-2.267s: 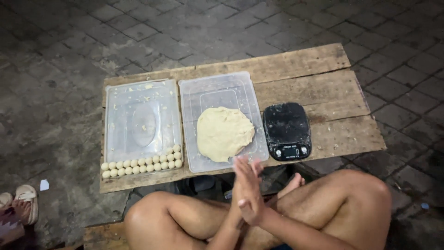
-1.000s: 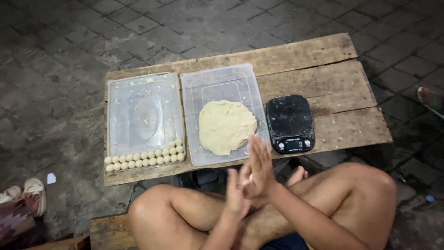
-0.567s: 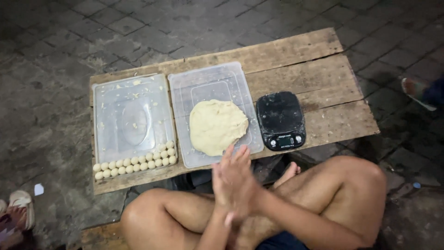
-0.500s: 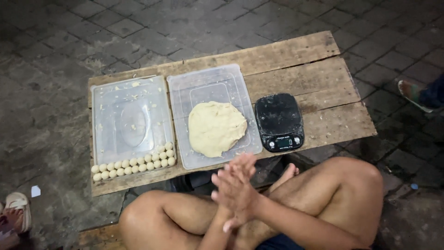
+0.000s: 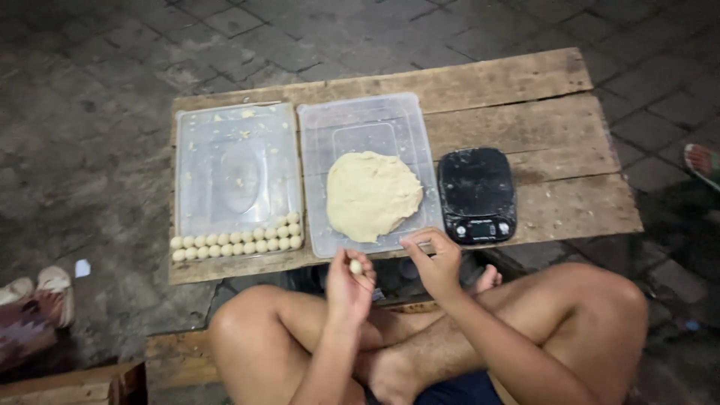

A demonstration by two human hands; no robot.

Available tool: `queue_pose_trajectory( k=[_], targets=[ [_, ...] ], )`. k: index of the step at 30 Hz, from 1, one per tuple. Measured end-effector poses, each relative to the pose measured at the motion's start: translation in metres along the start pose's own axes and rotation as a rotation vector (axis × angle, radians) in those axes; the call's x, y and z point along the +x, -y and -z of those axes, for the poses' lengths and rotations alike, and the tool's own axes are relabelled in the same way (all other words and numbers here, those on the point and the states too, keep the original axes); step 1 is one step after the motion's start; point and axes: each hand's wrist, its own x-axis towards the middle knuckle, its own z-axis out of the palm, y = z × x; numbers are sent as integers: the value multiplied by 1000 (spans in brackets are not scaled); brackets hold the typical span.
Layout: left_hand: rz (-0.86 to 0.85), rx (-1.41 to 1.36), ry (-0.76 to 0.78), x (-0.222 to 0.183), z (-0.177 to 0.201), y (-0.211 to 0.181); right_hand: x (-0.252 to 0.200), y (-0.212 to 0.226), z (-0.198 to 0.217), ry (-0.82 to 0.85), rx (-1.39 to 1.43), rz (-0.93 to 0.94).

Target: Portioning dough by weight using a digital scale and rolling the pieces into small uniform balls.

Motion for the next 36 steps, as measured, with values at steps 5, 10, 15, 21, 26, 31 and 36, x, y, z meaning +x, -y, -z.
queue_pose_trajectory(
  k=[5, 10, 15, 21, 26, 31, 36],
  targets=[
    [-425, 150, 95, -17, -20, -117, -11, 4, -12, 110, 46, 0],
    [-707, 808, -10, 32, 15, -191, -11, 37, -14, 228, 60, -6],
    [-667, 1697, -219, 69, 24, -208, -10, 44, -17, 283, 11, 80],
    [-623, 1729, -220, 44, 14, -207, -7, 50, -14, 298, 13, 90],
    [-629, 1537, -135, 15, -2, -204, -12, 46, -18, 295, 12, 109],
    [-633, 1579, -140, 12, 2, -203, -14, 44, -19, 285, -21, 168],
    [-839, 2026, -10, 6, -9, -197, -12, 55, -18, 311, 3, 155]
  ],
)
